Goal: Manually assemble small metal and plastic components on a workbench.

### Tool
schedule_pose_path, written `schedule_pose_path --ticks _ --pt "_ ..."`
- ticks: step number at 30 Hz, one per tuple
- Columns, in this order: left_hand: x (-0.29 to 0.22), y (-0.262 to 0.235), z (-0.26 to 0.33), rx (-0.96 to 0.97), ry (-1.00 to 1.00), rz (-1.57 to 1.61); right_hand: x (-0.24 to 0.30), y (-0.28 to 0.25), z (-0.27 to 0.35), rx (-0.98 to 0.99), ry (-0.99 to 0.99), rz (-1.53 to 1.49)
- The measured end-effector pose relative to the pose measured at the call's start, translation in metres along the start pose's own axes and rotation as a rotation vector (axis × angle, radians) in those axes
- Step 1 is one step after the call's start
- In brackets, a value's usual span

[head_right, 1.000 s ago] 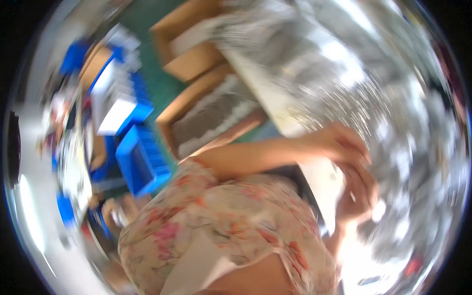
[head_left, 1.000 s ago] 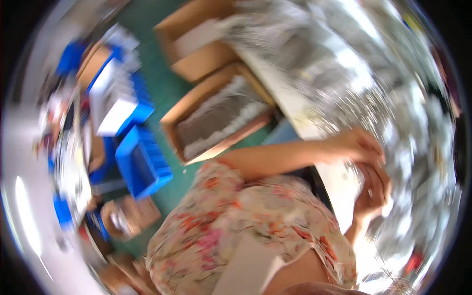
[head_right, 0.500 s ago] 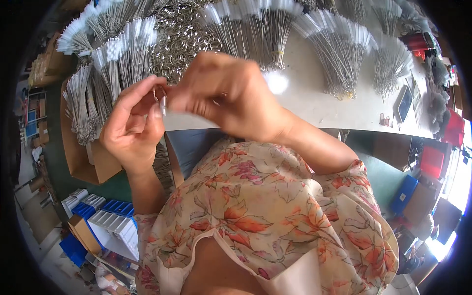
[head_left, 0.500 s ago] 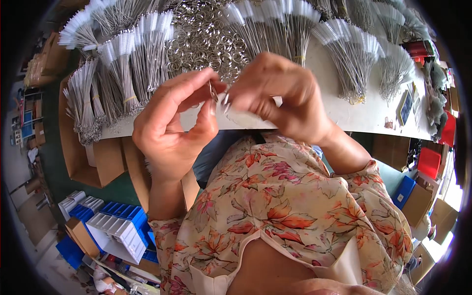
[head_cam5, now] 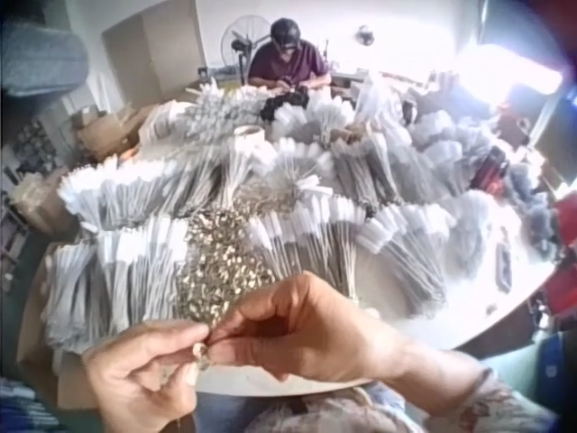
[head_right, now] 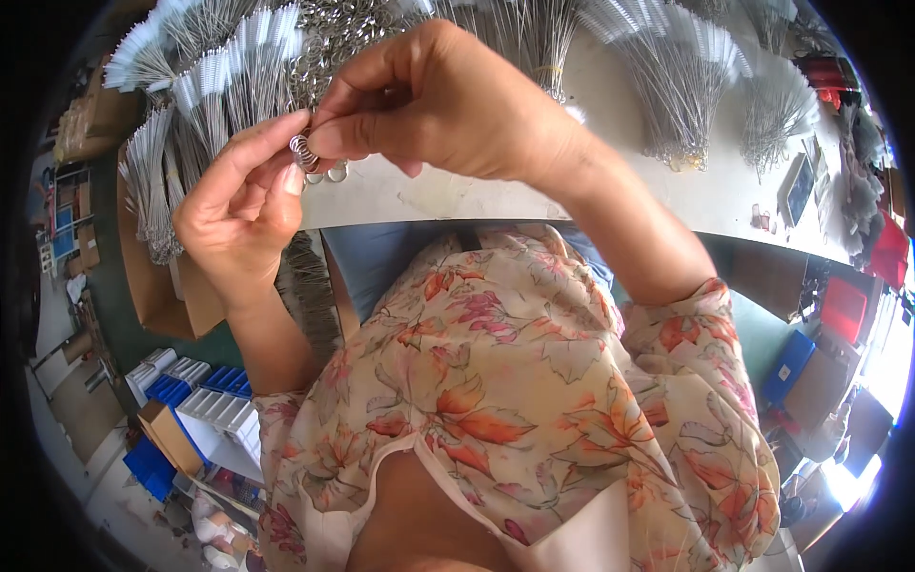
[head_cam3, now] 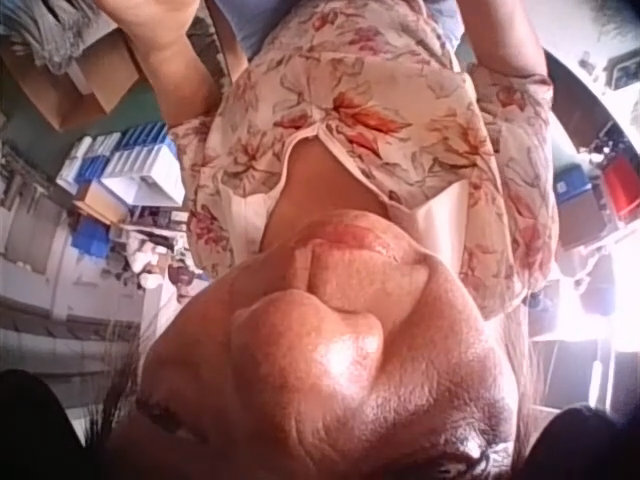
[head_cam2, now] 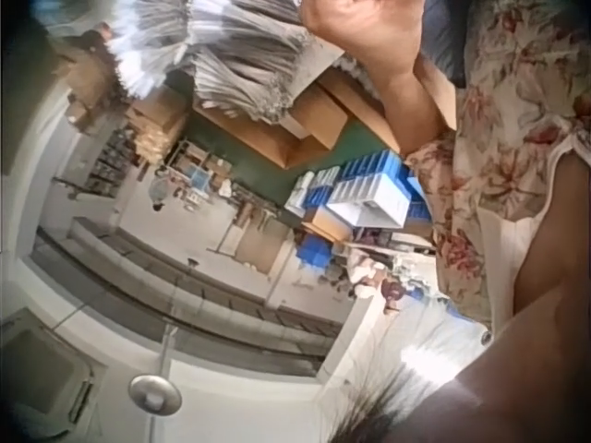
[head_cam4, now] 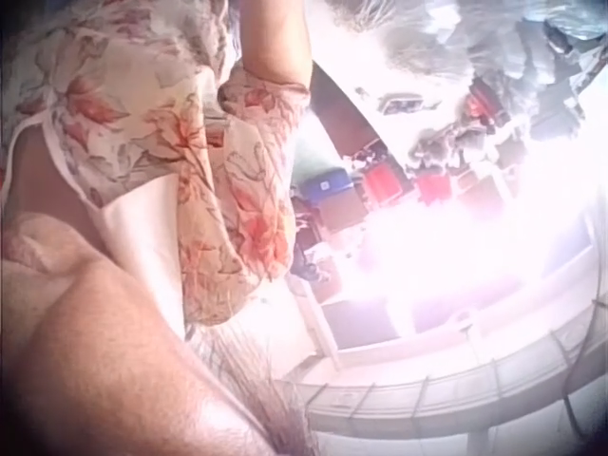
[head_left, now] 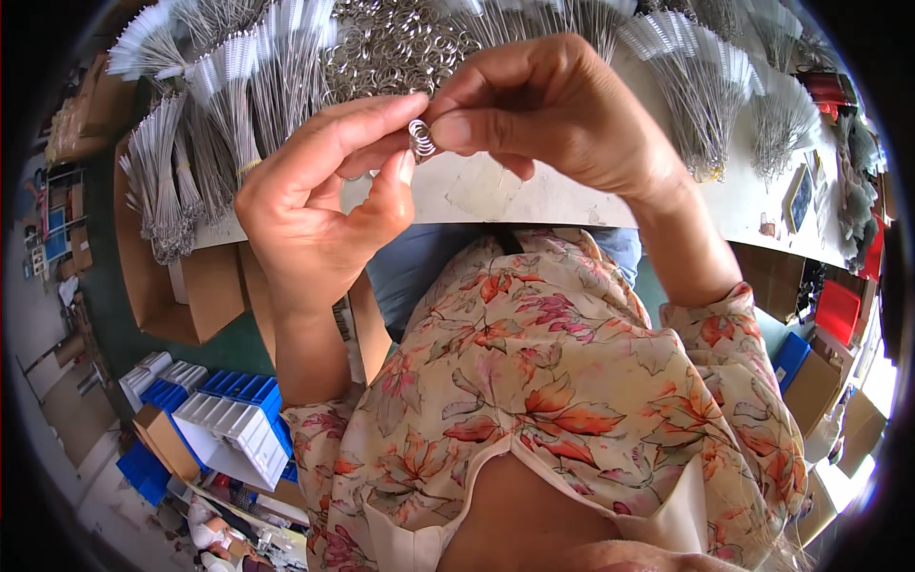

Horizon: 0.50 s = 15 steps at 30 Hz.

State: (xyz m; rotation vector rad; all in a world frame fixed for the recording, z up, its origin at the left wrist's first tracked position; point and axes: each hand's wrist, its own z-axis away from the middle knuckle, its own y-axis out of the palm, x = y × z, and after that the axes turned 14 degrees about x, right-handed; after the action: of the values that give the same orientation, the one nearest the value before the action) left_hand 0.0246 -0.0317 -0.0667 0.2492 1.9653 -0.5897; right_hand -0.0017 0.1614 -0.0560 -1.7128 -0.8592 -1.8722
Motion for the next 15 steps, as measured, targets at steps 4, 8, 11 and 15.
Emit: schedule_pose_path --ticks 4,8,11,15 --pt "0.002 0.003 0.000 -0.022 0.007 0.025 -0.006 -0.001 0.004 0.087 0.070 0.105" --pt "0.010 0.002 0.000 -0.001 -0.040 0.107 -0.015 -0.004 0.006 0.156 0.061 -0.160" --pt "0.013 -0.004 -0.005 0.042 -0.246 0.422 -0.021 -0.002 0.006 0.124 0.097 -0.270" --pt "0.047 -0.021 -0.005 0.249 -0.526 0.170 -0.072 0.001 0.014 -0.188 -0.237 0.767"
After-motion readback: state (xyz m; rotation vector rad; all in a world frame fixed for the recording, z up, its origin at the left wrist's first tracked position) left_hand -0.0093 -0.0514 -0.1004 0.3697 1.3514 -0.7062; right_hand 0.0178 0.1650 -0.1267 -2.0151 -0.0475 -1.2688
